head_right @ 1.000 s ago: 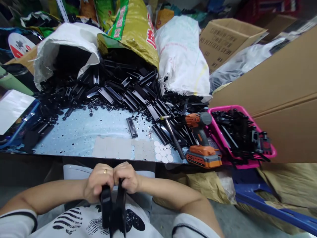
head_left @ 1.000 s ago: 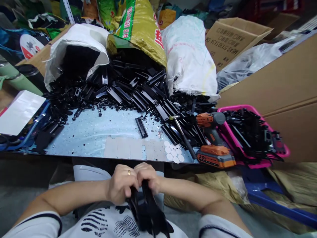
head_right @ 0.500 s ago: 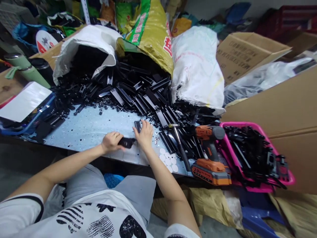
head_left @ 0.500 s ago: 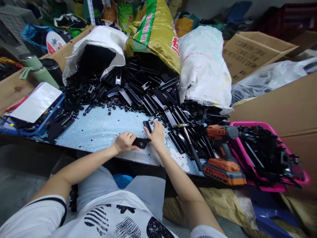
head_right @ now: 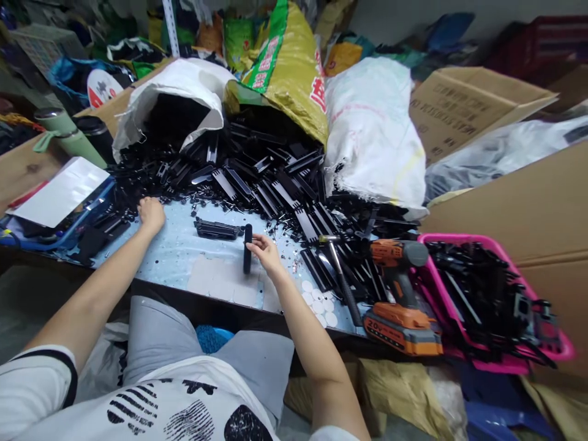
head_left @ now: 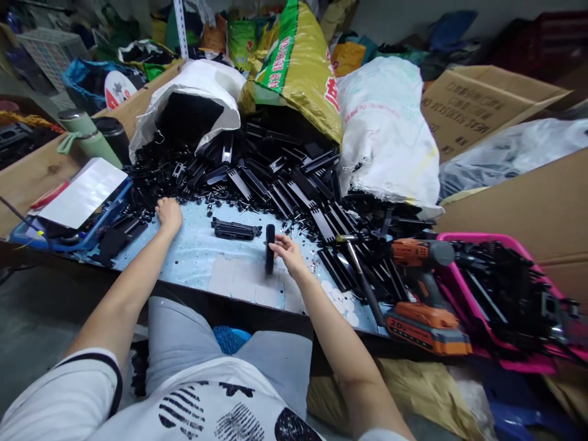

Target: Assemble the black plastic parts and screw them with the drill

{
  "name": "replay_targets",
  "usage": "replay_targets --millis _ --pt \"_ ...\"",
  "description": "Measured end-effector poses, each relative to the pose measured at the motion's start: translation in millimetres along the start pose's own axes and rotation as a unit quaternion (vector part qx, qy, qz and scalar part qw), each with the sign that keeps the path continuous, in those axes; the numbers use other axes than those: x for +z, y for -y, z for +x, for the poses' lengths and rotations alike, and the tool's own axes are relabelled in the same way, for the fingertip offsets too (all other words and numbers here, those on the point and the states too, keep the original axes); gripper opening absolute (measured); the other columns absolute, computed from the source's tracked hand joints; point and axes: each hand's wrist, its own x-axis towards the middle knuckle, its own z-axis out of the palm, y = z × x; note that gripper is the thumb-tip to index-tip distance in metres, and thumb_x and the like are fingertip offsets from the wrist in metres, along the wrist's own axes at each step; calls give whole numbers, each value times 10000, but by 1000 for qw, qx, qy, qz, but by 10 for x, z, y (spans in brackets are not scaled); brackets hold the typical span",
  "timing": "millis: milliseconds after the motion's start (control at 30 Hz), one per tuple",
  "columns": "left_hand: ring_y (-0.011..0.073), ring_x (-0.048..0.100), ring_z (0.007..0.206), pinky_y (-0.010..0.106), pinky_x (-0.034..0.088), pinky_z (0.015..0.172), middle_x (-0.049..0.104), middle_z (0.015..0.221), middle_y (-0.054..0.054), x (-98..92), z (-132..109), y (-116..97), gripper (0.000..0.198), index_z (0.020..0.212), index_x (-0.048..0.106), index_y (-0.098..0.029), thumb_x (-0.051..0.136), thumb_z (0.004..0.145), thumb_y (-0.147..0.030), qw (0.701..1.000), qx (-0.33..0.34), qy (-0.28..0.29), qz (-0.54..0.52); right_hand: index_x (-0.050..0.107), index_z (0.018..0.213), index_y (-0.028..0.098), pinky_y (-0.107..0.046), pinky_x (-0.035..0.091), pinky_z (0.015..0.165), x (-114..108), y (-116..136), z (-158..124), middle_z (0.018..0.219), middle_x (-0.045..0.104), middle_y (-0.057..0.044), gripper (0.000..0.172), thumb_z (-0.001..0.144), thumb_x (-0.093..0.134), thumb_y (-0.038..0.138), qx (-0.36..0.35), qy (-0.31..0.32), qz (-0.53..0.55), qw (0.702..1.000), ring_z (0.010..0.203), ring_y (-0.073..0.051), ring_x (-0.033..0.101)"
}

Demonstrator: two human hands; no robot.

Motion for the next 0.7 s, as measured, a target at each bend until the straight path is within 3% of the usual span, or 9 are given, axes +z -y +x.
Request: replay_targets --millis 100,167,233,333,400,433,500,600,700 --pt "239 520 1006 386 412 863 539 1048 173 84 -246 -133 247 1105 428 18 440 887 -100 999 -49 0 -7 463 1164 252 -319 489 791 25 -42 -125 990 628 -29 618 631 742 394 -69 15 33 997 905 -174 598" --pt "211 564 955 321 441 827 578 1042 117 115 -488 -317 299 1111 464 -74 553 850 -190 997 -33 32 -57 466 1151 247 -339 486 822 -104 -88 -259 1031 609 -40 622 623 758 401 -98 13 -17 995 928 -184 594" --pt "199 598 891 297 459 785 615 984 78 101 -744 -537 321 1111 486 -126 586 834 -253 987 -12 70 -143 527 1056 220 -359 486 817 -293 -115 -407 1010 608 -57 498 653 743 418 -117 33 -121 985 918 -201 593" --pt "198 619 822 314 471 752 636 900 58 37 -1067 -868 338 1201 488 -162 465 907 -326 962 14 103 -252 607 992 201 -432 447 882 -446 -98 -572 1009 621 -92 386 714 701 451 -157 87 -328 928 984 -248 565" --pt "170 613 740 306 478 731 630 845 45 15 -1218 -1061 365 1243 503 -179 361 948 -339 945 39 118 -303 618 1093 213 -498 377 966 -348 -78 -603 1080 618 -111 447 738 678 480 -187 104 -420 882 1084 -283 519" --pt "151 601 693 295 481 717 622 835 43 18 -1278 -1146 380 1248 519 -178 337 955 -337 936 52 122 -325 607 1145 224 -514 353 990 -245 -73 -592 1102 616 -112 467 762 653 488 -195 107 -434 873 1112 -288 506" --pt "113 568 609 271 486 687 605 853 45 52 -1374 -1291 393 1248 544 -167 353 950 -340 920 71 124 -365 584 1204 240 -479 394 972 2 -67 -532 1100 622 -99 434 852 536 489 -185 89 -383 901 1069 -254 545" --pt "83 544 569 242 484 648 590 894 41 119 -1474 -1449 410 1291 520 -182 409 935 -351 901 79 116 -411 480 1326 255 -346 536 732 285 -38 -432 1057 626 -66 475 933 357 491 -107 63 -180 976 794 -164 625" --pt "123 590 740 248 485 707 597 946 56 123 -1519 -1538 428 1326 487 -196 445 923 -337 904 87 68 -412 375 1408 268 -277 542 567 333 21 -417 1010 618 -39 542 918 390 500 -61 104 -48 991 635 -111 599"
